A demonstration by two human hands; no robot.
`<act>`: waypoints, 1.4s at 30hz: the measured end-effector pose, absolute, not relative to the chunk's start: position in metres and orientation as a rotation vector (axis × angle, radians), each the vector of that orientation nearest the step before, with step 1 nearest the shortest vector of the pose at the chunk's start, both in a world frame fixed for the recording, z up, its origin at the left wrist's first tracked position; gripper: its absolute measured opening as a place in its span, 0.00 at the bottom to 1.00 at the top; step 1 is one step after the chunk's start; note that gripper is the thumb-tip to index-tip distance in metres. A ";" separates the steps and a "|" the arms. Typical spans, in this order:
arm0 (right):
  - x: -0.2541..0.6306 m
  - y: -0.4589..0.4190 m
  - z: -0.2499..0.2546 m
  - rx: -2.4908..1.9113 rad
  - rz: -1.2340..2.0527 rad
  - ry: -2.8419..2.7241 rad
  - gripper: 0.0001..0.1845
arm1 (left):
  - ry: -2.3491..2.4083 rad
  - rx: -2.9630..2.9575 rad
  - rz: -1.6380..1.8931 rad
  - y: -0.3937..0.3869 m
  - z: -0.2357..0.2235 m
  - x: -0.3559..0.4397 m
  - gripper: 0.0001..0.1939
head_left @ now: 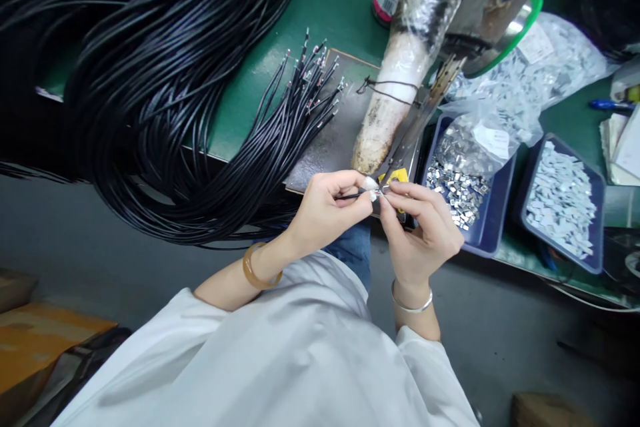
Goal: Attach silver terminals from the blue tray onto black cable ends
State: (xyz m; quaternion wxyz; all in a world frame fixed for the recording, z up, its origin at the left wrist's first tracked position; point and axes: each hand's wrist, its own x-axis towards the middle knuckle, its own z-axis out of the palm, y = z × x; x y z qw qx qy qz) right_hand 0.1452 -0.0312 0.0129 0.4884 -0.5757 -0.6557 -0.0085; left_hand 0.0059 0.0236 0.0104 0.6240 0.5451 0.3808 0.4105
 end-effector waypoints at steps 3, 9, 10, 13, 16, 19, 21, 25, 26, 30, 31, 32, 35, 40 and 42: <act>0.144 -0.032 0.013 -1.389 0.001 -1.570 0.10 | 0.871 1.240 0.936 0.024 0.011 0.006 0.06; 0.145 -0.033 0.010 -1.375 0.045 -1.550 0.09 | 0.876 1.212 0.925 0.023 0.008 0.007 0.05; 0.145 -0.033 0.010 -1.381 0.030 -1.561 0.09 | 0.872 1.212 0.926 0.022 0.007 0.008 0.05; 0.145 -0.031 0.011 -1.398 -0.038 -1.593 0.10 | 0.862 1.222 0.939 0.021 0.007 0.008 0.06; 0.144 -0.030 0.011 -1.391 -0.080 -1.593 0.10 | 0.847 1.227 0.950 0.022 0.008 0.007 0.05; 0.143 -0.031 0.010 -1.376 -0.058 -1.584 0.10 | 0.851 1.194 0.931 0.023 0.008 0.005 0.05; 0.144 -0.033 0.008 -1.363 0.004 -1.569 0.09 | 0.848 1.164 0.902 0.024 0.008 0.005 0.03; 0.146 -0.038 0.004 -1.368 -0.049 -1.616 0.11 | 0.838 1.144 0.865 0.025 0.009 0.005 0.02; 0.147 -0.038 0.004 -1.372 -0.109 -1.645 0.11 | 0.834 1.137 0.865 0.025 0.010 0.005 0.03; 0.148 -0.038 0.004 -1.366 -0.174 -1.689 0.13 | 0.836 1.117 0.882 0.026 0.012 0.005 0.05; 0.148 -0.037 0.004 -1.370 -0.144 -1.683 0.12 | 0.848 1.124 0.886 0.026 0.012 0.005 0.06; 0.148 -0.036 0.005 -1.379 -0.111 -1.677 0.12 | 0.862 1.133 0.889 0.026 0.011 0.005 0.06; 0.148 -0.032 0.007 -1.398 -0.058 -1.670 0.11 | 0.892 1.152 0.914 0.026 0.009 0.006 0.07; 0.146 -0.027 0.013 -1.384 -0.077 -1.659 0.12 | 0.931 1.173 0.956 0.025 0.010 0.006 0.06; 0.146 -0.027 0.014 -1.382 -0.073 -1.667 0.12 | 0.933 1.176 0.963 0.024 0.010 0.005 0.06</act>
